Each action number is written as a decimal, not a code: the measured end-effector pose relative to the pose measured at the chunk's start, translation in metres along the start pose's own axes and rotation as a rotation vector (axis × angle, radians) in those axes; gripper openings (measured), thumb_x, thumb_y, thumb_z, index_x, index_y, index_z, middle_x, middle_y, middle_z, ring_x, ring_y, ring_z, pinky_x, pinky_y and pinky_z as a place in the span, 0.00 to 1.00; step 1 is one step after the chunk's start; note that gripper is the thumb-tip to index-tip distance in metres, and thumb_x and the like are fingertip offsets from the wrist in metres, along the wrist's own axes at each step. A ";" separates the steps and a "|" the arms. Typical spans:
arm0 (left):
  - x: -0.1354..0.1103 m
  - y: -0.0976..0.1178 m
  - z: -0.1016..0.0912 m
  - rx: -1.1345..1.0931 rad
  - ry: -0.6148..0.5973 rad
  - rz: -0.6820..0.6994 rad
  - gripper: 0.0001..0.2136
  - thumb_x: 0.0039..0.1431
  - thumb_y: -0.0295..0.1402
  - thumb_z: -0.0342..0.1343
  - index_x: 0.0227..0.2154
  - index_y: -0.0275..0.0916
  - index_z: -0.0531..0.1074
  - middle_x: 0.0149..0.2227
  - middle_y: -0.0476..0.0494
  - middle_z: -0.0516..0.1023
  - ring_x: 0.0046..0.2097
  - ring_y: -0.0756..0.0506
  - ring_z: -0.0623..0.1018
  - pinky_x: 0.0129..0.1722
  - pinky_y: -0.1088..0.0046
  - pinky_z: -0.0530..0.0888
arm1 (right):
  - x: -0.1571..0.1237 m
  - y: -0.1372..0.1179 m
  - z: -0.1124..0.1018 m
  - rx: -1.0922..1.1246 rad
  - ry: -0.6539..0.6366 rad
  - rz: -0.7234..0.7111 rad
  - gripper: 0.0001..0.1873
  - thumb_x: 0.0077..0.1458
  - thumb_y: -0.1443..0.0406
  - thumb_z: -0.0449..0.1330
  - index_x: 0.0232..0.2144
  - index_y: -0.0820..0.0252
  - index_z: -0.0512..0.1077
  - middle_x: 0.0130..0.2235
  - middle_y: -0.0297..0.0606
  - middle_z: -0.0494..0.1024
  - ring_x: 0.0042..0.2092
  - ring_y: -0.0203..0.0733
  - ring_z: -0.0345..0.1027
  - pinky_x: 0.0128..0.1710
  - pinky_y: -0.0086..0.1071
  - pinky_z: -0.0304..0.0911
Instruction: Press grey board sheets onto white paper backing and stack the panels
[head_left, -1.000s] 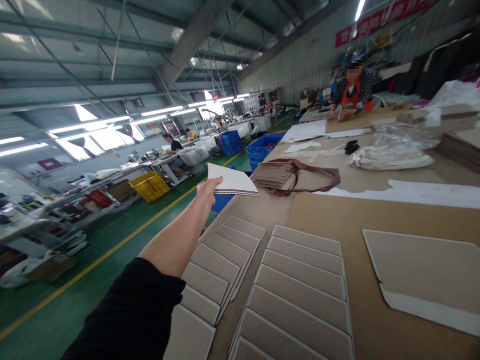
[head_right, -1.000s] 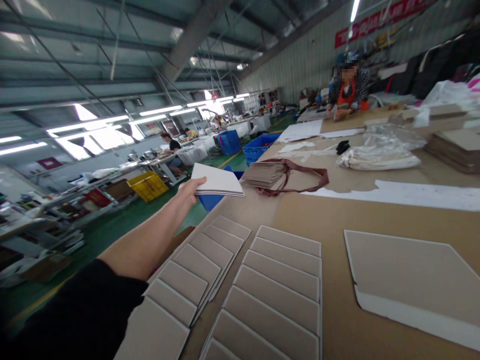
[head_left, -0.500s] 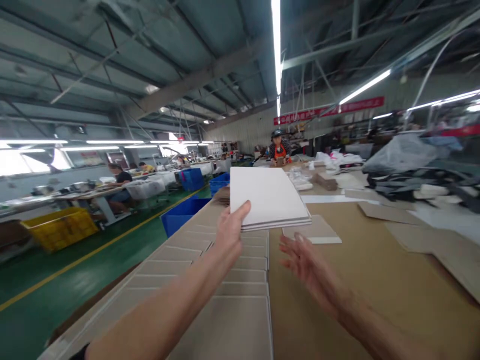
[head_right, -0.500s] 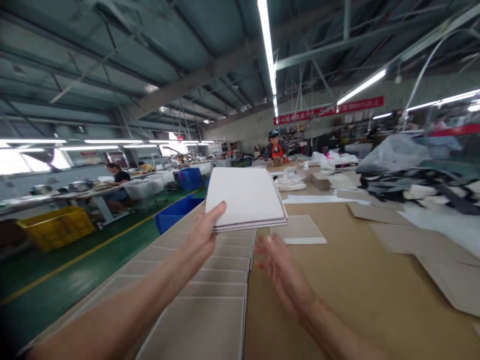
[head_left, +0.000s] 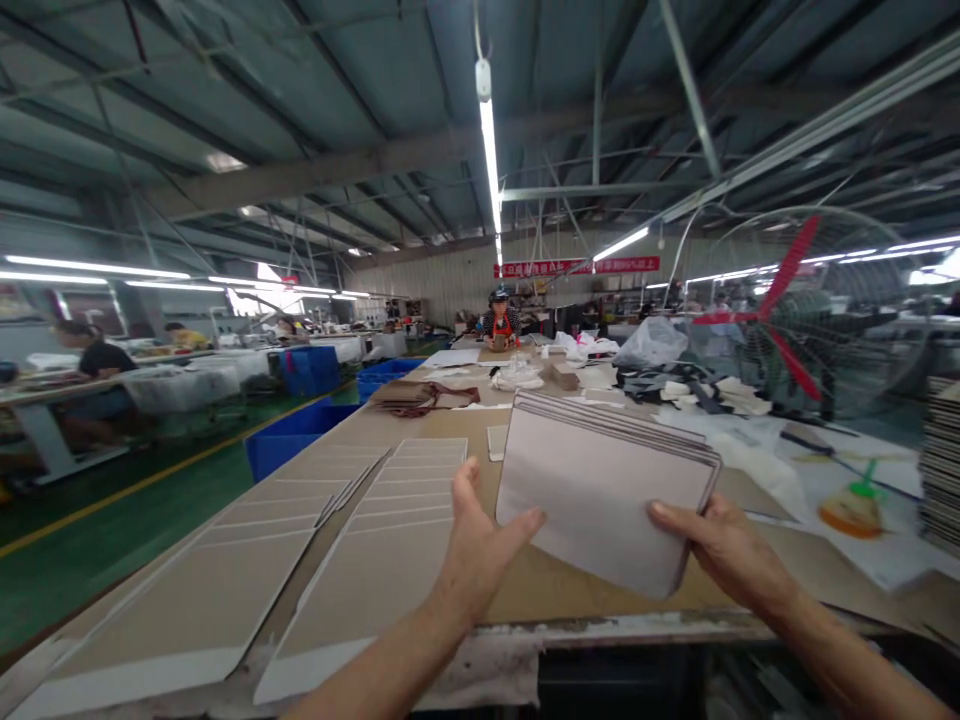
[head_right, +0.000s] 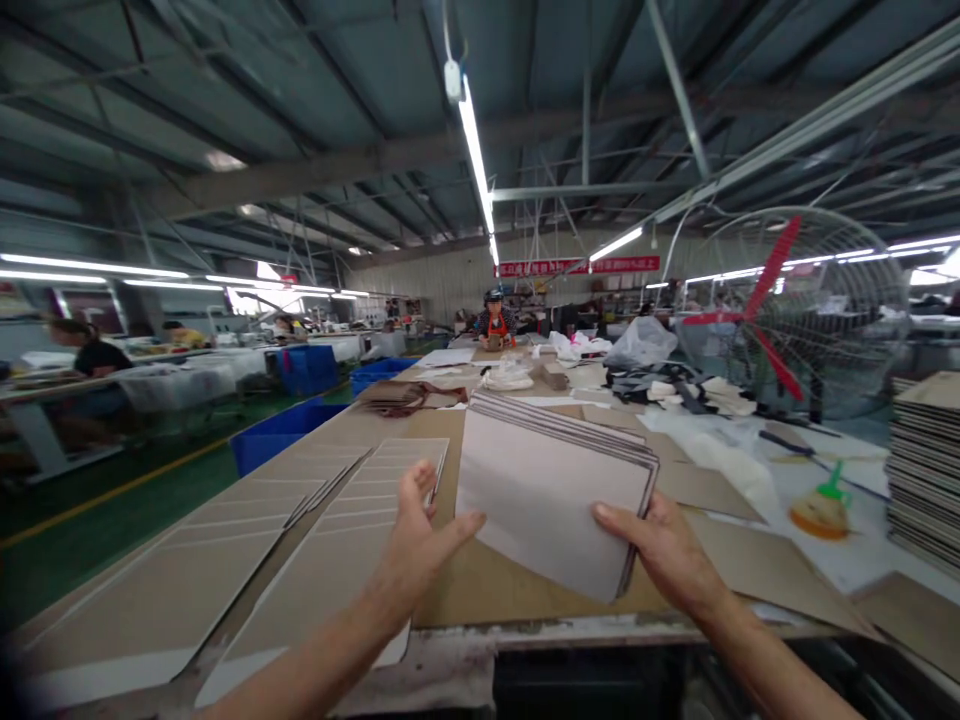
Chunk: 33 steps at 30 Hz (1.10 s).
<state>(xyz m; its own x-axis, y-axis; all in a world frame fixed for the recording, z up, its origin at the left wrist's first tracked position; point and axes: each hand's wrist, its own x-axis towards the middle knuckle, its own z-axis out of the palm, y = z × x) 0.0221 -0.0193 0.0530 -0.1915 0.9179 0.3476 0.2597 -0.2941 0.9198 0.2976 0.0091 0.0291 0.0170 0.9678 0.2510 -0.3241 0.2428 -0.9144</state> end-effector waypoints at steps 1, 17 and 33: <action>0.009 0.003 0.004 0.017 -0.043 0.066 0.47 0.42 0.42 0.67 0.61 0.37 0.46 0.65 0.28 0.52 0.67 0.34 0.54 0.63 0.53 0.55 | -0.004 -0.003 -0.008 -0.050 -0.033 0.004 0.25 0.40 0.60 0.75 0.42 0.62 0.77 0.43 0.45 0.81 0.41 0.54 0.75 0.40 0.41 0.72; 0.009 -0.102 0.057 0.084 -0.068 -0.091 0.29 0.47 0.31 0.60 0.52 0.36 0.55 0.45 0.36 0.75 0.48 0.38 0.76 0.48 0.63 0.70 | 0.019 0.080 -0.028 -0.425 -0.077 0.046 0.31 0.39 0.47 0.69 0.40 0.62 0.77 0.41 0.49 0.81 0.44 0.59 0.75 0.47 0.48 0.70; -0.009 -0.123 0.052 1.126 -0.207 0.060 0.31 0.60 0.47 0.39 0.56 0.27 0.63 0.54 0.25 0.66 0.55 0.28 0.68 0.49 0.49 0.68 | 0.010 0.097 -0.034 -1.112 0.122 -0.006 0.18 0.48 0.59 0.65 0.41 0.61 0.72 0.48 0.50 0.71 0.52 0.58 0.62 0.56 0.51 0.54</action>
<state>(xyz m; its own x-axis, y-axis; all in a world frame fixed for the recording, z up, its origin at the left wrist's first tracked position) 0.0415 0.0227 -0.0724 -0.0175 0.9674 0.2527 0.9830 -0.0296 0.1811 0.2990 0.0446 -0.0679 0.1279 0.9517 0.2789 0.7013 0.1121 -0.7040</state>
